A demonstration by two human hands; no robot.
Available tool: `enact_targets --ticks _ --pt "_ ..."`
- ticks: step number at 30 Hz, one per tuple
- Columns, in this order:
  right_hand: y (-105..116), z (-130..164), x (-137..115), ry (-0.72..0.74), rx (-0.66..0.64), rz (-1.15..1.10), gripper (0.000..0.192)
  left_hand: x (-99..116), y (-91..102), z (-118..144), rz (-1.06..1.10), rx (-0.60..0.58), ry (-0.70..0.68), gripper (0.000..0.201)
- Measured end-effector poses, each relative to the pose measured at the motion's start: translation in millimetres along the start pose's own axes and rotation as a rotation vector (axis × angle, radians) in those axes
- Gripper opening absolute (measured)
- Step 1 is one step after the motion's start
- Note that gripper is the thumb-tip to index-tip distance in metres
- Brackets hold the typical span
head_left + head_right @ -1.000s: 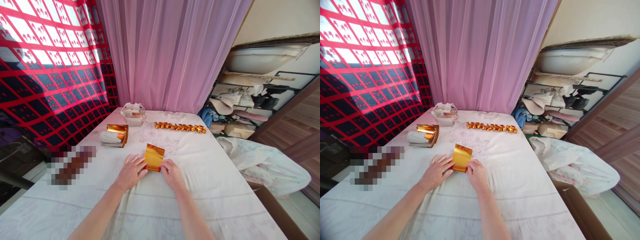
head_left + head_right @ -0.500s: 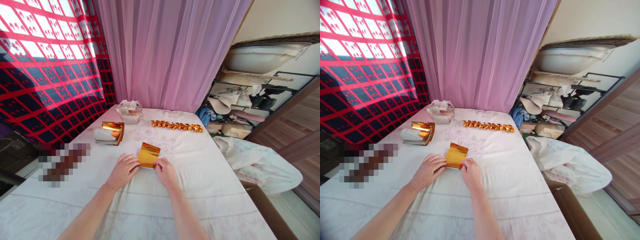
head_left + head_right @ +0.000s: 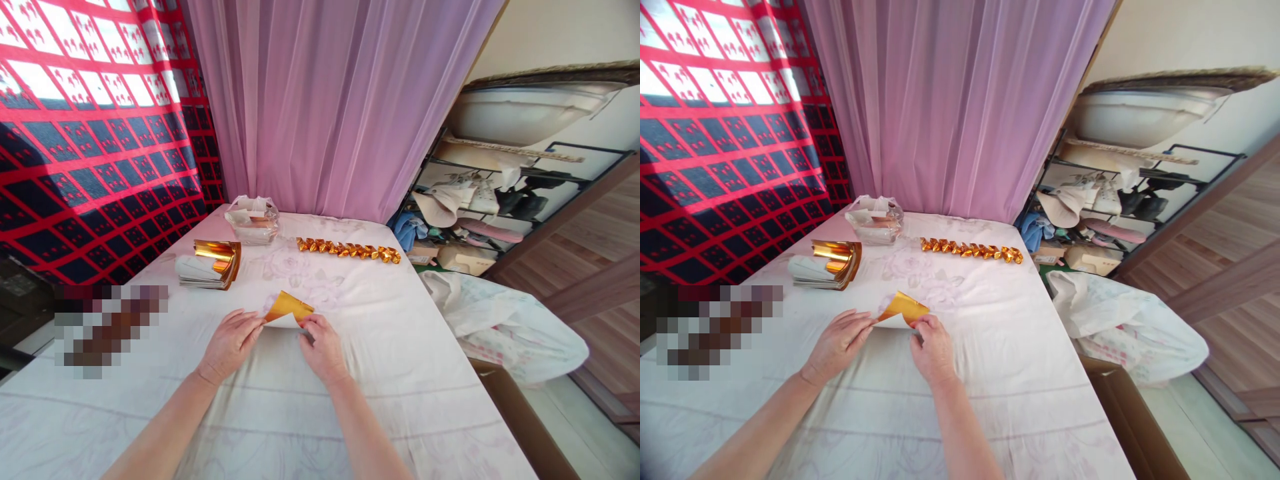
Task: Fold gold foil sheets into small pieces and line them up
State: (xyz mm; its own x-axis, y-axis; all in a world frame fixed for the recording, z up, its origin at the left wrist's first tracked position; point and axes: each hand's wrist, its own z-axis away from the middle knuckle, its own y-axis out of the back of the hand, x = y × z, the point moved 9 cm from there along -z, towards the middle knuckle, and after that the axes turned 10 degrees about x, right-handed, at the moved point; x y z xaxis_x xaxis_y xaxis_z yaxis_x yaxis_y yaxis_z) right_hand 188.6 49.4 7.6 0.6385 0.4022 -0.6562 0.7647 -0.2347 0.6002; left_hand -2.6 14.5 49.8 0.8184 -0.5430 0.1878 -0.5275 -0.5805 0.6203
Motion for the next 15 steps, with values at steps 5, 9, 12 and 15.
enact_targets --ticks 5,9,12,15 --pt "0 -1 4 -0.019 0.017 0.0 0.021 -2 15.8 -2 0.057 0.139 0.052 0.021" --pt "4 -1 3 0.004 0.041 -0.022 0.02 -16 21.9 2 0.076 0.201 0.175 0.023" --pt "9 0 1 0.027 0.075 -0.048 0.021 -23 23.9 5 0.067 0.224 0.23 0.024" --pt "13 1 0 -0.005 0.074 -0.059 0.025 -28 25.1 7 0.069 0.234 0.278 0.025"
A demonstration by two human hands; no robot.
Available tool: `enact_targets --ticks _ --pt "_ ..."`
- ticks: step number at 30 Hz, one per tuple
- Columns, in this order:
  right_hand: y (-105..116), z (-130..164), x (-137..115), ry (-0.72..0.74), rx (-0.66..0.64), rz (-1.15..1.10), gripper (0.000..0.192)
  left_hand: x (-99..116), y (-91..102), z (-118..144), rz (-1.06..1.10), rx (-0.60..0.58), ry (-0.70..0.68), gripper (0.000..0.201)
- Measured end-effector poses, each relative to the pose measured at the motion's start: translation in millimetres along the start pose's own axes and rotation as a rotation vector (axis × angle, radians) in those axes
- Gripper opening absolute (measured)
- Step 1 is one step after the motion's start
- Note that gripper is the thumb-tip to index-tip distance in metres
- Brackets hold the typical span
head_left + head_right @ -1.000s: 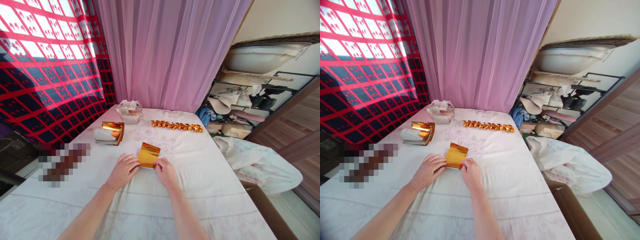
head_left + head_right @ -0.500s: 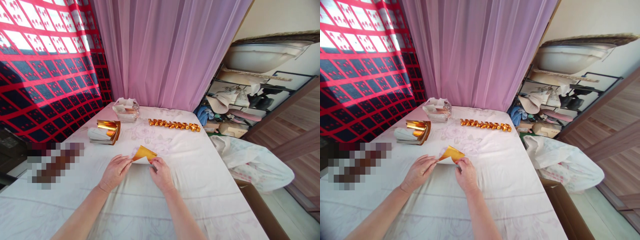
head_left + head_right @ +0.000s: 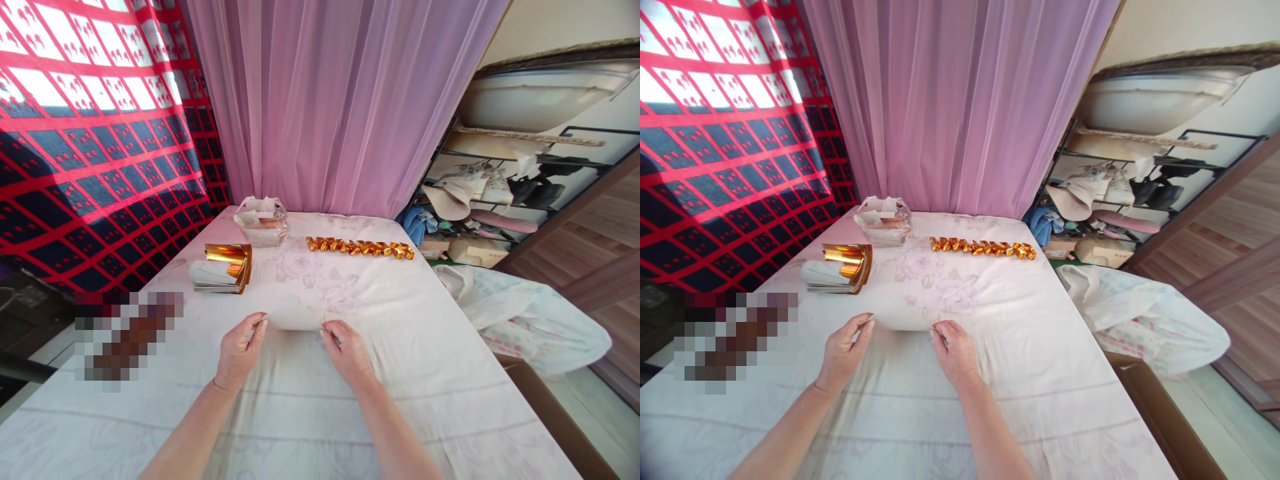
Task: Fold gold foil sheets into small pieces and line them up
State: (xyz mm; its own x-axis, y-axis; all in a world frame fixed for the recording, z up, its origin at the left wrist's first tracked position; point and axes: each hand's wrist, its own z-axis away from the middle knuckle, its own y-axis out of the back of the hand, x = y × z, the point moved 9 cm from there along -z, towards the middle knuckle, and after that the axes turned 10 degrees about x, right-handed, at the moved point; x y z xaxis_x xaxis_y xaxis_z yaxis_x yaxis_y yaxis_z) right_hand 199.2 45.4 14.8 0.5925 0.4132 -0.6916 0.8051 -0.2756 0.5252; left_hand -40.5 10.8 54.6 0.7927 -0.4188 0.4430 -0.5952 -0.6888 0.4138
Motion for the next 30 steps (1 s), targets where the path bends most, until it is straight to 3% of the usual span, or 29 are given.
enact_targets --ticks 10,15,20,25,30 --pt "-21 17 1 -0.368 -0.169 -0.296 0.034 -18 13.5 1 0.021 0.054 0.263 0.034" --pt "-26 22 5 -0.459 -0.147 -0.351 0.034 -9 -2.3 0 0.103 -0.063 0.155 0.032" --pt "-31 25 13 -0.57 -0.093 -0.482 0.038 -1 -15.7 6 0.094 -0.215 0.096 0.043" --pt "-31 26 19 -0.587 -0.07 -0.434 0.043 -4 -21.3 13 0.079 -0.292 0.111 0.048" --pt "-22 21 14 -0.457 -0.089 -0.221 0.036 -9 -30.9 17 0.025 -0.34 0.08 0.044"
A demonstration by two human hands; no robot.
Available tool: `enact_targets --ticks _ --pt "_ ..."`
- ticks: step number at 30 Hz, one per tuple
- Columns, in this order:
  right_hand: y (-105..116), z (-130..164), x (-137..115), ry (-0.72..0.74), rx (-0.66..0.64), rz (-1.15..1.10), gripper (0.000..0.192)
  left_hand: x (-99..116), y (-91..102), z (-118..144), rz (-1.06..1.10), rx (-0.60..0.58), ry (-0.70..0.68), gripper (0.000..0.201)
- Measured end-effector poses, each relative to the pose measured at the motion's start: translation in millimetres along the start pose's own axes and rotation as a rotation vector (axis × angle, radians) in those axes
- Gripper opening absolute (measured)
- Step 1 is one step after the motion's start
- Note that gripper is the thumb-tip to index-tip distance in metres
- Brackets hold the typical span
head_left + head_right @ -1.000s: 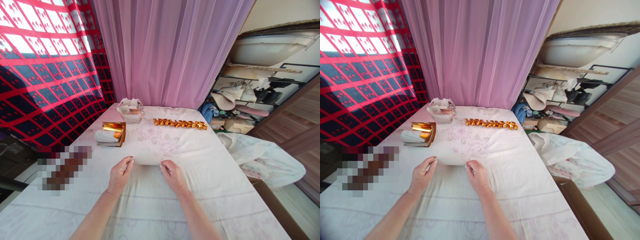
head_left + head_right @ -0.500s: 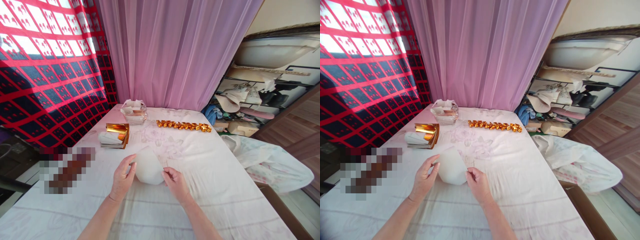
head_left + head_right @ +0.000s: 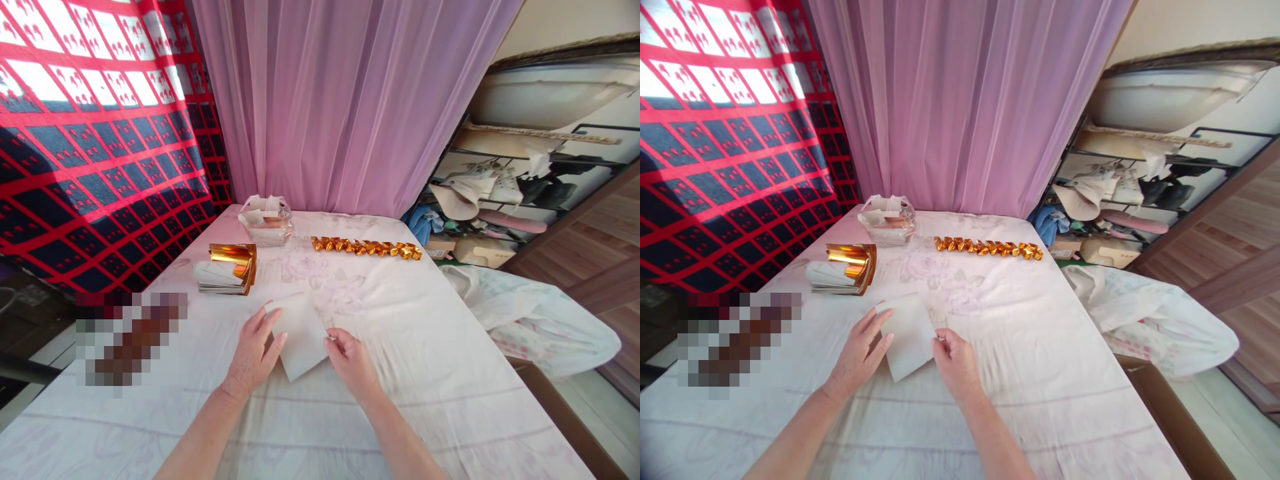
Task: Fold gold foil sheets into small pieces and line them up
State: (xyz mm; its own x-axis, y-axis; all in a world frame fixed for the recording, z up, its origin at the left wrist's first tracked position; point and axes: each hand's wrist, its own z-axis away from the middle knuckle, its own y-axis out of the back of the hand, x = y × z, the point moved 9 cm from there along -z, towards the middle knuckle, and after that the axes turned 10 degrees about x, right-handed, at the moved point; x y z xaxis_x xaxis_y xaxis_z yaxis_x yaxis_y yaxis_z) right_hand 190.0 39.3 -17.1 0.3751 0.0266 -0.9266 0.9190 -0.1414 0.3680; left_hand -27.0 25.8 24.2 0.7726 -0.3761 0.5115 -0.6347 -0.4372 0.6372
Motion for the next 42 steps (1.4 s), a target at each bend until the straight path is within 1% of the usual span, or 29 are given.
enact_targets --ticks 3,5,8,10,14,17,19,21,24,26,30,34,36,38,40,41,42 --pt "1 1 -11 0.078 -0.051 0.079 0.036 -1 -6.3 1 -0.071 -0.03 -0.015 0.042" --pt "2 2 -16 0.107 -0.06 0.091 0.039 -3 -10.7 3 -0.124 -0.055 -0.005 0.041" --pt "7 2 -17 0.103 -0.01 0.116 0.045 -5 -15.8 6 -0.204 -0.078 0.019 0.041" --pt "9 2 -13 0.087 0.025 0.147 0.046 -7 -16.8 8 -0.24 -0.074 0.032 0.042" --pt "16 -3 -5 0.087 0.099 0.232 0.037 -4 -15.3 8 -0.238 -0.064 0.022 0.042" --pt "17 -5 -1 0.081 0.085 0.297 0.023 6 -18.1 8 -0.209 -0.121 -0.064 0.04" --pt "15 -4 -3 0.072 0.037 0.317 0.015 14 -21.5 9 -0.197 -0.175 -0.136 0.041" --pt "10 -1 -6 0.032 -0.049 0.296 0.01 20 -24.6 10 -0.192 -0.221 -0.186 0.044" --pt "-2 8 -12 -0.066 -0.229 0.221 0.01 24 -27.8 11 -0.196 -0.266 -0.207 0.047" --pt "-7 13 -20 -0.064 -0.307 0.231 0.012 24 -30.2 12 -0.201 -0.302 -0.206 0.048" --pt "-8 19 -30 -0.024 -0.398 0.254 0.014 25 -33.2 14 -0.197 -0.361 -0.199 0.049" --pt "-3 19 -26 -0.057 -0.473 0.264 0.015 27 -32.8 14 -0.186 -0.369 -0.211 0.049" --pt "3 13 -24 -0.03 -0.452 0.306 0.021 27 -33.2 14 -0.181 -0.382 -0.217 0.048" --pt "15 2 -27 0.075 -0.317 0.362 0.027 28 -34.0 15 -0.175 -0.407 -0.217 0.048" --pt "25 -6 -36 0.239 -0.126 0.413 0.025 30 -34.4 15 -0.166 -0.438 -0.216 0.049" --pt "25 -6 -42 0.343 -0.068 0.432 0.024 32 -34.4 14 -0.162 -0.456 -0.217 0.049" --pt "23 -3 -47 0.448 -0.025 0.454 0.026 33 -34.5 14 -0.161 -0.474 -0.219 0.049"
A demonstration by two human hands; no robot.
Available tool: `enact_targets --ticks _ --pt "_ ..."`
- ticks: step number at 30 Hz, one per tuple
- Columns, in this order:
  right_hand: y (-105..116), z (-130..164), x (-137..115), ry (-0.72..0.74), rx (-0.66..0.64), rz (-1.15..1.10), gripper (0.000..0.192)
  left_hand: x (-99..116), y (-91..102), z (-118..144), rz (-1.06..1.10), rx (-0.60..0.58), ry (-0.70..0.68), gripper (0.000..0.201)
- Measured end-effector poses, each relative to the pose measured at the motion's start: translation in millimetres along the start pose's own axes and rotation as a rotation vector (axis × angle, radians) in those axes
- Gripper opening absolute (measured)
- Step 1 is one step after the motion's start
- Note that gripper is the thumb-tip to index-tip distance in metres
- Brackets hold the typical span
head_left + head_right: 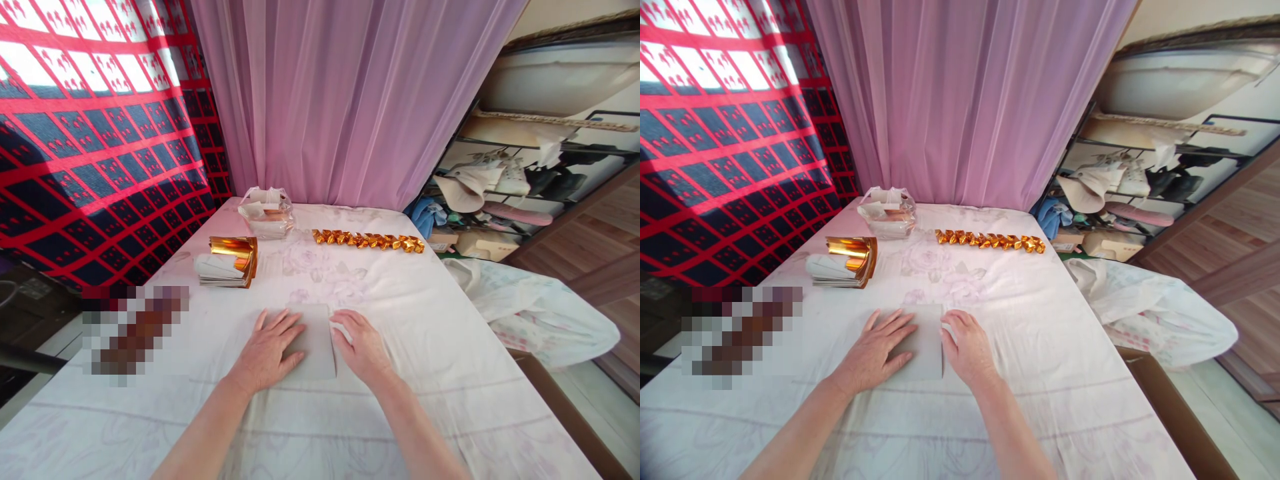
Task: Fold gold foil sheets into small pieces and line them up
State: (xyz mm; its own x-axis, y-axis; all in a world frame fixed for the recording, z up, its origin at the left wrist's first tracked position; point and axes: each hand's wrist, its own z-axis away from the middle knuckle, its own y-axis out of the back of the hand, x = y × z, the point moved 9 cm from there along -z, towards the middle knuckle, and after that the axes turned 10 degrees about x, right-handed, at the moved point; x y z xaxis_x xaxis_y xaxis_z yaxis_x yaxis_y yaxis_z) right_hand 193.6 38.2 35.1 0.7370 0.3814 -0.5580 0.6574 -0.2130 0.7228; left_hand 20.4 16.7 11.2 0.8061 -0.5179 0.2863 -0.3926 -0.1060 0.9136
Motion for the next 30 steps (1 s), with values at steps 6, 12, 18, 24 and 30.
enact_targets --ticks 6,12,18,24,30 --pt "-41 14 -17 0.17 -0.157 0.25 0.048 5 -1.3 -1 -0.013 -0.091 0.003 0.051" --pt "-50 18 -15 0.143 -0.252 0.286 0.047 5 -1.4 1 -0.016 -0.078 0.019 0.049" --pt "-47 18 -13 0.152 -0.201 0.3 0.047 1 -1.7 -2 -0.07 -0.043 0.067 0.043" --pt "-46 18 -13 0.159 -0.179 0.303 0.047 -1 -1.9 -7 -0.116 0.019 0.053 0.049" --pt "-45 21 -13 0.151 -0.163 0.311 0.047 -6 -6.3 -2 -0.176 0.111 0.038 0.065"
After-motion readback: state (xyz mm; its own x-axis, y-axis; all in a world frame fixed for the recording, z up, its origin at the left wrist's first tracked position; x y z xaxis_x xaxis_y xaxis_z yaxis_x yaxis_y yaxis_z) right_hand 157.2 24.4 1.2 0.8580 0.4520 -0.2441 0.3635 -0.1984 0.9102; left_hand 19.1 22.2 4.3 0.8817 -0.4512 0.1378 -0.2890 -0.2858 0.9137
